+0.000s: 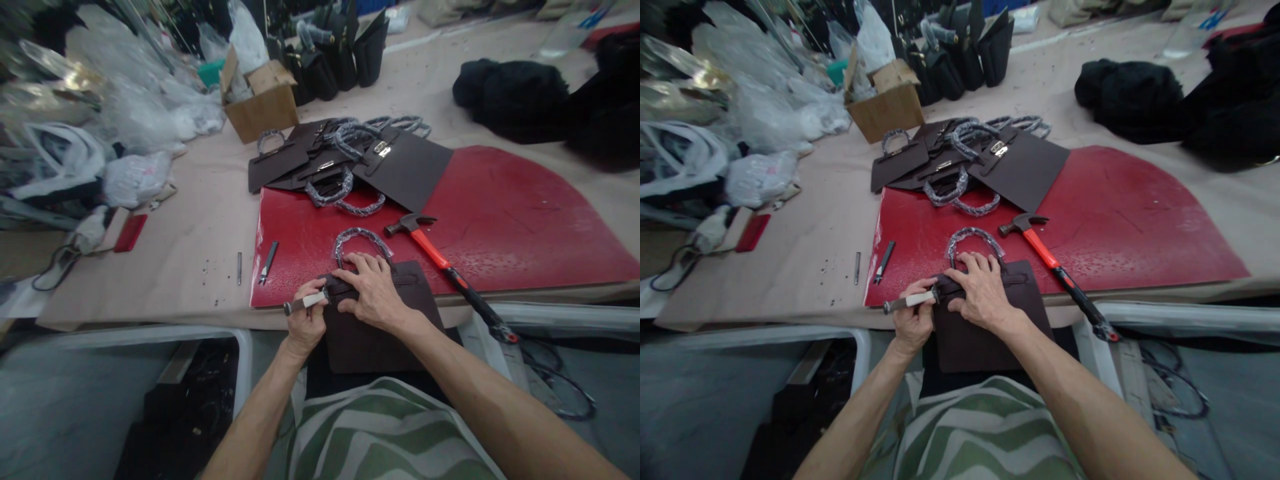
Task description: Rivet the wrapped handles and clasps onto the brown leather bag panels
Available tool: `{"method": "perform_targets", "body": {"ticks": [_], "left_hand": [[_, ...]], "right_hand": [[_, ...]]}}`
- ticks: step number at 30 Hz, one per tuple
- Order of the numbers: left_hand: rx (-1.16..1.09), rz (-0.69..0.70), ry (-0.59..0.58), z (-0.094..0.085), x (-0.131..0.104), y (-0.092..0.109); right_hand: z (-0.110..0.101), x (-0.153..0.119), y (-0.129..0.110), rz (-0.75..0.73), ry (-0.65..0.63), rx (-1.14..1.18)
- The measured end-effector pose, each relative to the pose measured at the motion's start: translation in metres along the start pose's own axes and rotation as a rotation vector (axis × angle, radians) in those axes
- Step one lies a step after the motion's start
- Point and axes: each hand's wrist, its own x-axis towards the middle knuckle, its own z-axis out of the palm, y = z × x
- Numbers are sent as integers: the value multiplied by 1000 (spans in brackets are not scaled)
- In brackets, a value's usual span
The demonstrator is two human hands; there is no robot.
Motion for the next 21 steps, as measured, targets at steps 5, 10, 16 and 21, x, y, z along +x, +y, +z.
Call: {"method": "perform_targets", "body": {"ticks": [5, 10, 16, 21], "left_hand": [[34, -38, 29, -1, -5, 2], [6, -58, 26, 1, -9, 2], [-98, -56, 0, 1, -9, -1], [-115, -74, -35, -1, -5, -3]], "right_hand": [[-1, 0, -1, 14, -10, 5], [-2, 1, -2, 23, -27, 11], [-4, 4, -6, 37, -58, -6], [-1, 2, -7, 46, -42, 16]]}}
